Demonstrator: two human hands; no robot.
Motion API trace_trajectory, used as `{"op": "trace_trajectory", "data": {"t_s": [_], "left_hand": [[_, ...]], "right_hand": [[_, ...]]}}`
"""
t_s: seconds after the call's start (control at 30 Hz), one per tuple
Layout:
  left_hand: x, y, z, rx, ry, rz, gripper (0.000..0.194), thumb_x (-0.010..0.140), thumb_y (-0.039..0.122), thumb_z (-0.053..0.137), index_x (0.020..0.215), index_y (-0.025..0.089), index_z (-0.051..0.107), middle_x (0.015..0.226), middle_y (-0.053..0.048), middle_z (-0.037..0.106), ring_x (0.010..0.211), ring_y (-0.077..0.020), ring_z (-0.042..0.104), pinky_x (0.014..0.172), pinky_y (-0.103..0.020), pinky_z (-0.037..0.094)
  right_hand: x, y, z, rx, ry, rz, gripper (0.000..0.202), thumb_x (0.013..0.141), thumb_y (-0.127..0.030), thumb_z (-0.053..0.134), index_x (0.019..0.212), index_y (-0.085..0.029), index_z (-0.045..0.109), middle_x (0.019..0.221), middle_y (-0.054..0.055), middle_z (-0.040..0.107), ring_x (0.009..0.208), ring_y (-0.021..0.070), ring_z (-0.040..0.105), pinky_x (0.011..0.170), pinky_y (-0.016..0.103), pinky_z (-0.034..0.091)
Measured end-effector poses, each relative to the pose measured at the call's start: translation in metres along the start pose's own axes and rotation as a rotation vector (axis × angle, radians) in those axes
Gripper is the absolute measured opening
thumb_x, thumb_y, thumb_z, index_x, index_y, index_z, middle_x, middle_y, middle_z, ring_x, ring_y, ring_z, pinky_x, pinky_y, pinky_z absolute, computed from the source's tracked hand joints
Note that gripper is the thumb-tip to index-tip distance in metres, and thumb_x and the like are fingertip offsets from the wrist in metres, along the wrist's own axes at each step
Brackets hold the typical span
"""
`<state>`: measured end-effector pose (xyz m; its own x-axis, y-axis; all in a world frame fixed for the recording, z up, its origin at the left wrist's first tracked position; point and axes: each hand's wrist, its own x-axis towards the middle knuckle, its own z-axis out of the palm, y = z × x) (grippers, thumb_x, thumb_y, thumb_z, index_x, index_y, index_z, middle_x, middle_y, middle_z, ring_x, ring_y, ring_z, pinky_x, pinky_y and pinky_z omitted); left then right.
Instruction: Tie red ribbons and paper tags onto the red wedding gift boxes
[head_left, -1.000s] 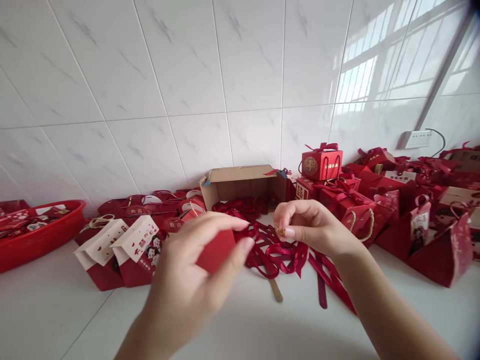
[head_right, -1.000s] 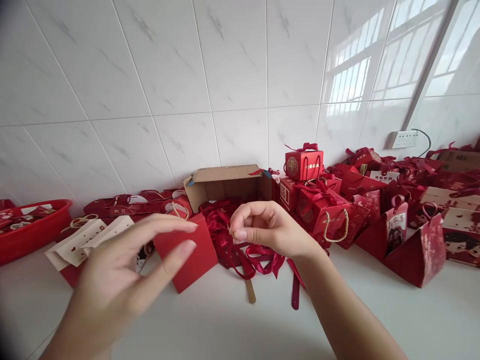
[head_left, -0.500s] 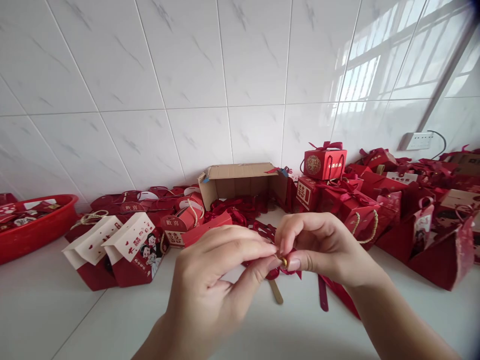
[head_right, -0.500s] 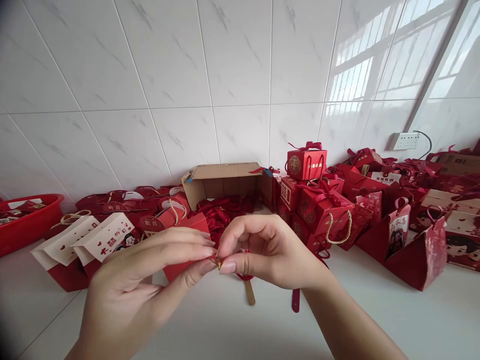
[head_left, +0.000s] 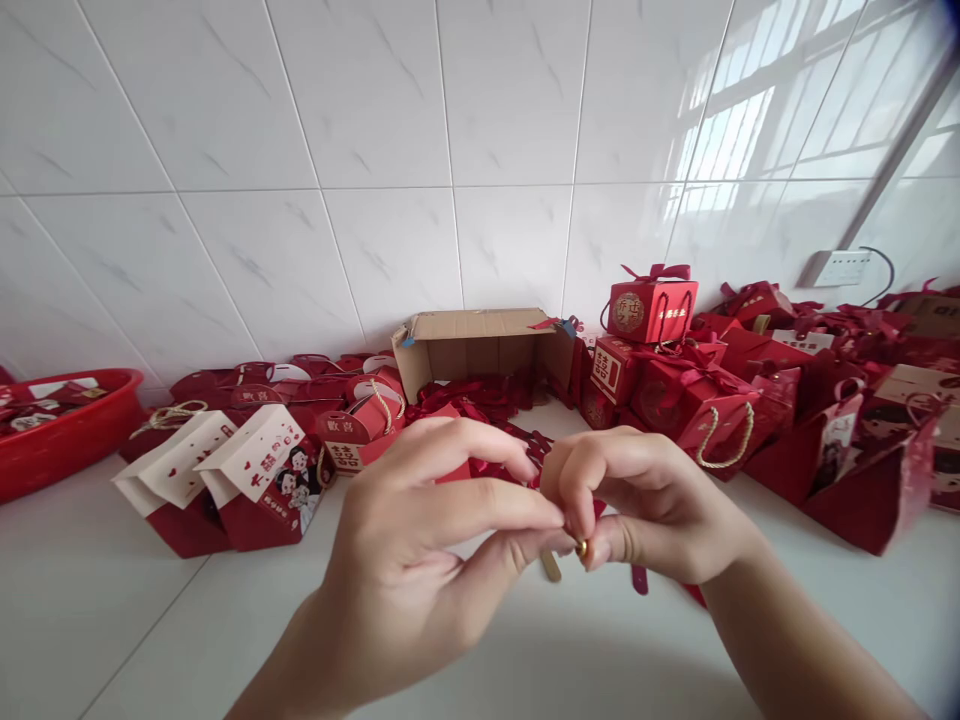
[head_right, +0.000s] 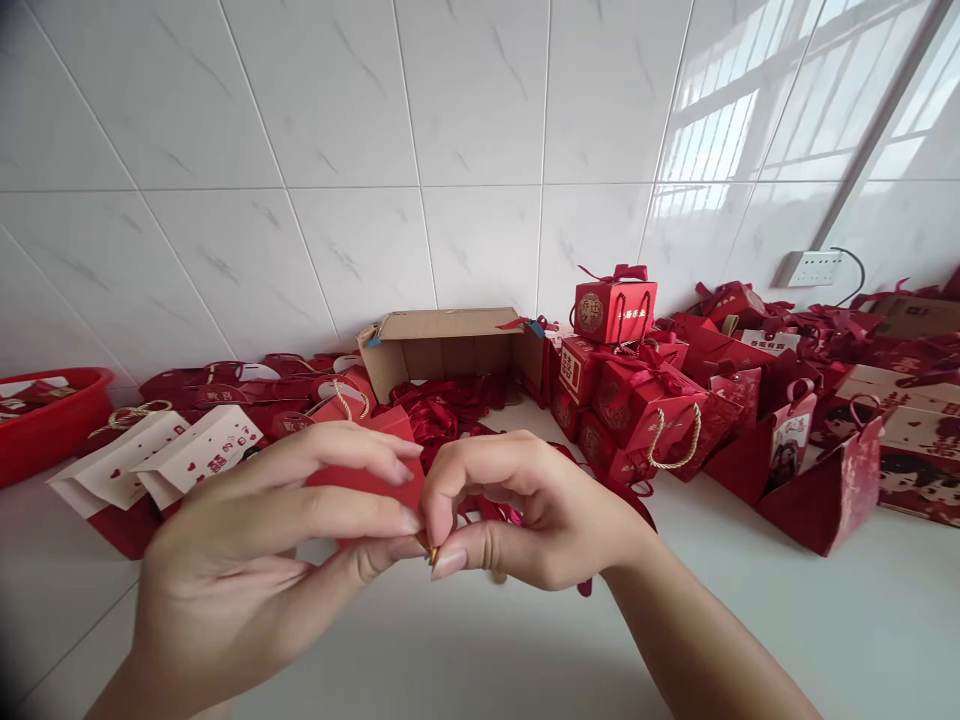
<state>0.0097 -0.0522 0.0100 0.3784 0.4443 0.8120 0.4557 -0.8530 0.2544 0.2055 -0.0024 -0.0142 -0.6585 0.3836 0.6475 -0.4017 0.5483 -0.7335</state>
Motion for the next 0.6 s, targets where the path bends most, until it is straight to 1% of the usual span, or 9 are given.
{"op": "trace_trajectory", "data": {"t_s": [0.1,0.2,0.27,0.37,0.43,0.5,0.57,0.6], "left_hand": [[-0.001,-0.002,0.001,0.009,0.031,0.010,0.019,0.077,0.009,0.071,0.082,0.028,0.070,0.090,0.003,0.066,0.088,-0.0154,0.065,0.081,-0.032,0.052],[-0.001,-0.003,0.005,0.019,0.074,0.029,0.019,0.078,0.009,0.069,0.080,0.028,0.069,0.088,0.002,0.066,0.089,-0.0165,0.066,0.082,-0.034,0.052],[-0.001,-0.002,0.009,0.021,0.117,0.027,0.017,0.079,0.010,0.068,0.078,0.027,0.069,0.087,0.002,0.066,0.088,-0.0163,0.066,0.081,-0.032,0.053],[0.002,-0.002,0.015,0.006,0.146,0.004,0.013,0.079,0.013,0.071,0.079,0.026,0.070,0.085,0.002,0.067,0.081,-0.0133,0.066,0.072,-0.026,0.053],[0.006,-0.006,0.016,-0.016,0.111,-0.049,0.010,0.077,0.019,0.074,0.083,0.025,0.070,0.084,0.001,0.069,0.077,-0.0127,0.066,0.070,-0.024,0.053],[0.010,-0.015,0.017,-0.014,0.040,-0.158,0.013,0.077,0.027,0.074,0.088,0.023,0.068,0.084,0.000,0.070,0.077,-0.0143,0.067,0.072,-0.024,0.054],[0.010,-0.027,0.020,0.050,-0.088,-0.302,0.015,0.081,0.034,0.069,0.088,0.021,0.066,0.085,-0.001,0.070,0.079,-0.0161,0.067,0.072,-0.025,0.054],[0.007,-0.034,0.024,0.116,-0.202,-0.373,0.013,0.083,0.034,0.065,0.085,0.022,0.066,0.084,-0.001,0.070,0.076,-0.0163,0.067,0.068,-0.026,0.054]], "right_hand": [[-0.001,0.001,0.000,0.016,0.009,0.011,0.006,0.084,-0.017,0.067,0.082,-0.017,0.061,0.078,0.003,0.060,0.068,0.0130,0.058,0.059,0.026,0.053],[0.000,0.001,-0.001,0.000,0.036,0.001,0.005,0.086,-0.018,0.064,0.083,-0.017,0.060,0.079,0.004,0.060,0.068,0.0129,0.059,0.059,0.026,0.054],[0.000,-0.001,-0.002,-0.027,0.065,-0.025,0.006,0.087,-0.018,0.063,0.082,-0.017,0.060,0.079,0.004,0.059,0.068,0.0124,0.058,0.060,0.025,0.052],[0.000,-0.006,-0.008,-0.093,0.069,-0.019,0.007,0.086,-0.017,0.064,0.081,-0.017,0.060,0.076,0.003,0.058,0.069,0.0117,0.056,0.062,0.025,0.049],[-0.003,-0.010,-0.015,-0.149,0.051,0.025,0.006,0.086,-0.017,0.064,0.083,-0.017,0.060,0.075,0.003,0.058,0.069,0.0125,0.055,0.062,0.026,0.049],[-0.007,-0.015,-0.024,-0.189,0.077,0.040,0.004,0.087,-0.017,0.064,0.084,-0.017,0.061,0.075,0.003,0.058,0.069,0.0131,0.055,0.060,0.026,0.048],[-0.011,-0.021,-0.031,-0.214,0.159,0.011,0.004,0.086,-0.017,0.064,0.084,-0.019,0.061,0.076,0.003,0.058,0.067,0.0133,0.055,0.058,0.026,0.047],[-0.013,-0.024,-0.034,-0.223,0.213,-0.006,0.005,0.086,-0.017,0.065,0.084,-0.019,0.060,0.076,0.003,0.058,0.067,0.0134,0.055,0.057,0.026,0.046]]}}
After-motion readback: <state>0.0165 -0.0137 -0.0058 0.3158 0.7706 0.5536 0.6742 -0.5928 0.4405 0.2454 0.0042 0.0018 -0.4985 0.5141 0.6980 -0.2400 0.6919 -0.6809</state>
